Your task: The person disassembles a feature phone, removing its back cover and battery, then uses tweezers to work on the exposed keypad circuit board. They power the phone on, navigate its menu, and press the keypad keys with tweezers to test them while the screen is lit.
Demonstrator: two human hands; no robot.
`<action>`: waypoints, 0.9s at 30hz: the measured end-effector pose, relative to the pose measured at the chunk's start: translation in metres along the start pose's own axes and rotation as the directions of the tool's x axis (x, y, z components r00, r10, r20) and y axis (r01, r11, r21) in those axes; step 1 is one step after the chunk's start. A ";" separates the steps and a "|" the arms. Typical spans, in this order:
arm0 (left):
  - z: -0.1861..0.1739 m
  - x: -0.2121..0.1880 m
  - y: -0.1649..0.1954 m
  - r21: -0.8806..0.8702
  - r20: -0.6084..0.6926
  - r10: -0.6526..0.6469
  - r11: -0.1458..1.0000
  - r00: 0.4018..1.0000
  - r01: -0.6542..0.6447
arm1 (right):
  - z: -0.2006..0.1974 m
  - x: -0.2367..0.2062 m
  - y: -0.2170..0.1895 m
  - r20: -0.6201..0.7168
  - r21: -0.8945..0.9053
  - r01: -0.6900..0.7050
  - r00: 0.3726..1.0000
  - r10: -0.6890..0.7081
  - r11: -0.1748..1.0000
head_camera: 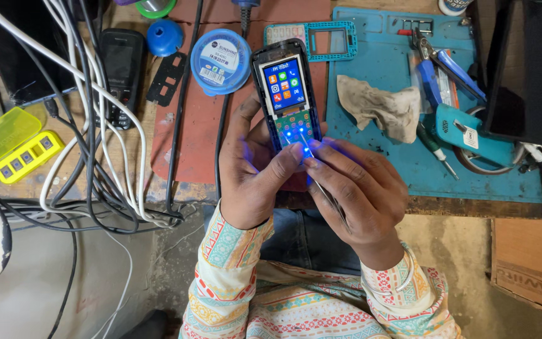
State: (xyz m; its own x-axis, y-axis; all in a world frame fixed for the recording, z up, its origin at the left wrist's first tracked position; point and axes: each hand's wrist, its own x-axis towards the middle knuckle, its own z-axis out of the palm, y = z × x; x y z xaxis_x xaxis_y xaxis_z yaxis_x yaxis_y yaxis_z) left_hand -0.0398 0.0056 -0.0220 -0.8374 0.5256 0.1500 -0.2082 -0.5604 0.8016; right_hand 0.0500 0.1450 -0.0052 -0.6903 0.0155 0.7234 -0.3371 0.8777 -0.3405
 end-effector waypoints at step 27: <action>0.000 0.000 0.000 0.000 -0.002 -0.009 1.000 1.000 0.009 | -0.001 0.000 -0.001 0.010 -0.007 -0.005 1.000 0.005 1.000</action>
State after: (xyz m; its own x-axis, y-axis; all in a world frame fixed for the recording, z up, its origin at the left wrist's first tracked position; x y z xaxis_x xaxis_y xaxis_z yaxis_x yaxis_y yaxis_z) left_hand -0.0397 0.0055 -0.0218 -0.8365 0.5294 0.1413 -0.2158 -0.5552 0.8032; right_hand 0.0505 0.1449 -0.0042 -0.6980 0.0150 0.7159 -0.3294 0.8810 -0.3397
